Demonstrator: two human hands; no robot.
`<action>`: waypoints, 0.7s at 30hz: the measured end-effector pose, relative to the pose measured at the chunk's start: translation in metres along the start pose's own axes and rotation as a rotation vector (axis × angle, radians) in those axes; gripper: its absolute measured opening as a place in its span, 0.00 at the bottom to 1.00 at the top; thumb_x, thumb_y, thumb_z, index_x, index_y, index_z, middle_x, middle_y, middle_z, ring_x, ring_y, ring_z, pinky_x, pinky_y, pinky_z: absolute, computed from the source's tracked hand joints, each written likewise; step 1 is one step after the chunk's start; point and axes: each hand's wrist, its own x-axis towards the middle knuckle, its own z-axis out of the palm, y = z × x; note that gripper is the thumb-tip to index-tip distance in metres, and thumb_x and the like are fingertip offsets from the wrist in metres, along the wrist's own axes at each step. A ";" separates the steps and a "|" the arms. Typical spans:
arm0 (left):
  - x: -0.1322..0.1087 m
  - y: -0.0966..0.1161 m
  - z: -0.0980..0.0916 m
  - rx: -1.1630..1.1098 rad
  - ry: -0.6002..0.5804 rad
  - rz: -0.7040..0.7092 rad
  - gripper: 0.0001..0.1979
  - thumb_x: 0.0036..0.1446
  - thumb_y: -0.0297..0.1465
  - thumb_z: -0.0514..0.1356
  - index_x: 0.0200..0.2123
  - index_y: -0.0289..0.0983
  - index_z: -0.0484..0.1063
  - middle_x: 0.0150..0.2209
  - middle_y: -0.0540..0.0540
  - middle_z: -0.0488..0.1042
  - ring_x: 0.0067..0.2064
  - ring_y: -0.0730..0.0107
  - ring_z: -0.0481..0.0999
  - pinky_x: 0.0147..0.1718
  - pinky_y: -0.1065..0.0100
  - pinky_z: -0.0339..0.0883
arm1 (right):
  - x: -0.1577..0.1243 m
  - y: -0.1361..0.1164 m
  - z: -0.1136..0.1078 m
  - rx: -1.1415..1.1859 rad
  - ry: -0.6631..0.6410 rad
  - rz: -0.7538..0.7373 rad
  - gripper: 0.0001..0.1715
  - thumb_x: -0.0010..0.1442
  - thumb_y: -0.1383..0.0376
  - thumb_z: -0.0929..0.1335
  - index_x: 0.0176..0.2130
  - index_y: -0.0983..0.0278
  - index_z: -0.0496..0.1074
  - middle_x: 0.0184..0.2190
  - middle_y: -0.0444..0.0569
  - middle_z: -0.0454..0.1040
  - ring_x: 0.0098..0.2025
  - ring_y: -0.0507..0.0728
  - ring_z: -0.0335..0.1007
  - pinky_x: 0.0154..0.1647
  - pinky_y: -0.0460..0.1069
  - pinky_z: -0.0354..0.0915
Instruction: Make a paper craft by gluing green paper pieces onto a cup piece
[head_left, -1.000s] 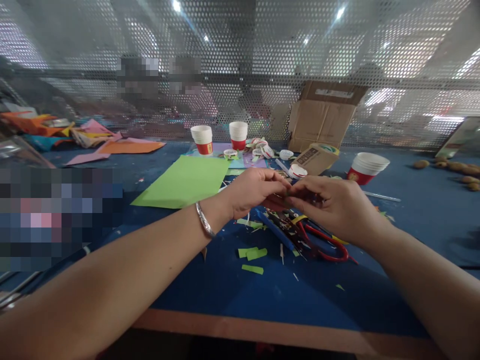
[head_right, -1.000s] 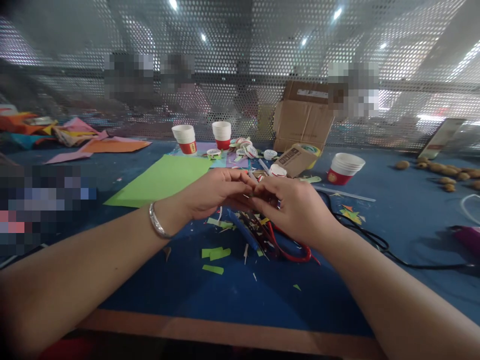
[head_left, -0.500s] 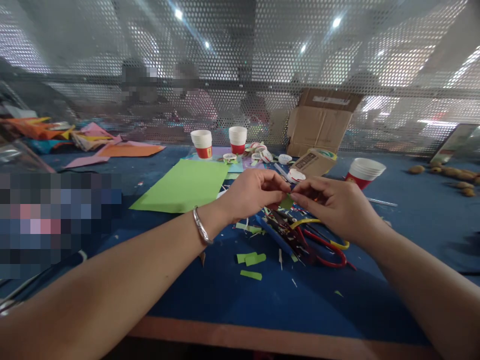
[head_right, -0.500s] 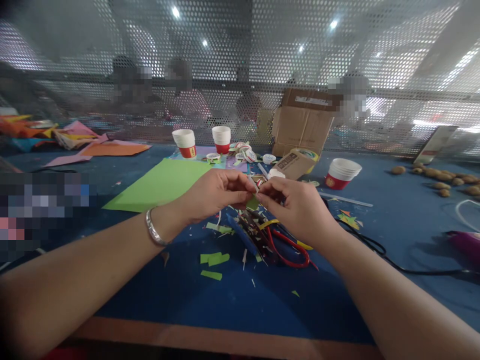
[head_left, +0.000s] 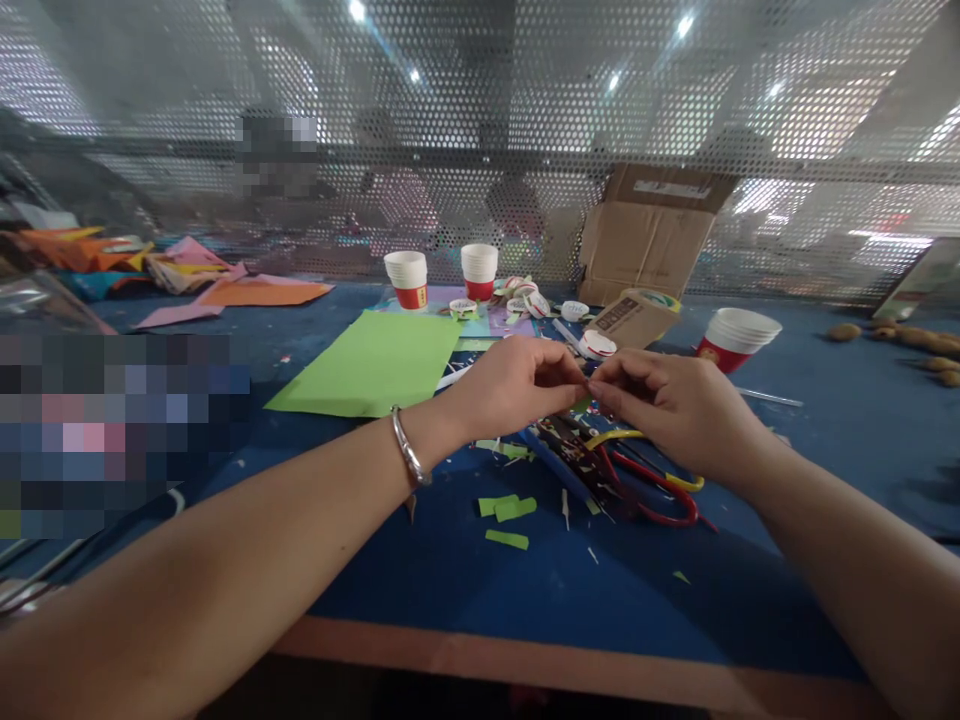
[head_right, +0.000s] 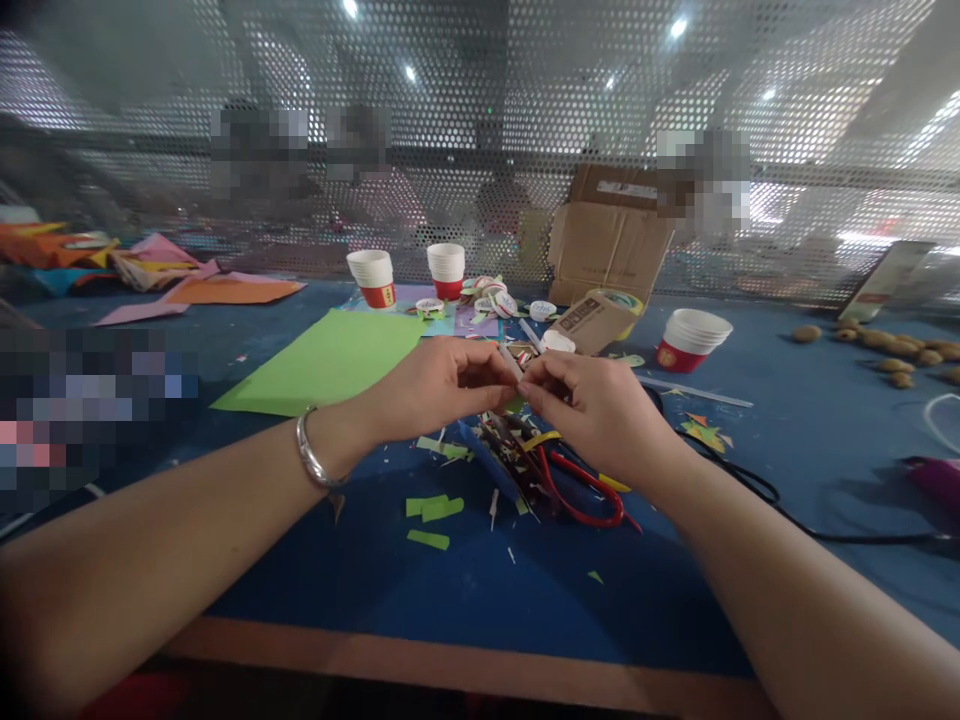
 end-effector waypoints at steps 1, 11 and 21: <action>0.000 0.000 0.000 0.008 0.002 0.004 0.06 0.58 0.30 0.64 0.37 0.33 0.78 0.33 0.45 0.80 0.35 0.71 0.77 0.36 0.69 0.69 | 0.000 0.000 0.000 0.008 -0.001 0.005 0.13 0.65 0.57 0.67 0.32 0.60 0.74 0.23 0.43 0.73 0.25 0.53 0.62 0.27 0.49 0.56; 0.002 -0.006 -0.007 -0.010 -0.006 -0.017 0.04 0.57 0.29 0.65 0.33 0.34 0.78 0.27 0.49 0.76 0.29 0.74 0.74 0.31 0.71 0.66 | -0.001 0.003 0.002 0.083 -0.014 0.028 0.15 0.65 0.53 0.67 0.35 0.60 0.76 0.25 0.44 0.74 0.28 0.54 0.65 0.28 0.49 0.57; 0.004 -0.002 -0.018 -0.095 0.238 -0.103 0.03 0.58 0.26 0.66 0.32 0.34 0.75 0.26 0.49 0.75 0.27 0.75 0.75 0.29 0.71 0.67 | -0.002 -0.002 -0.003 -0.119 -0.338 -0.029 0.16 0.63 0.56 0.68 0.27 0.60 0.73 0.21 0.43 0.74 0.23 0.53 0.67 0.24 0.48 0.56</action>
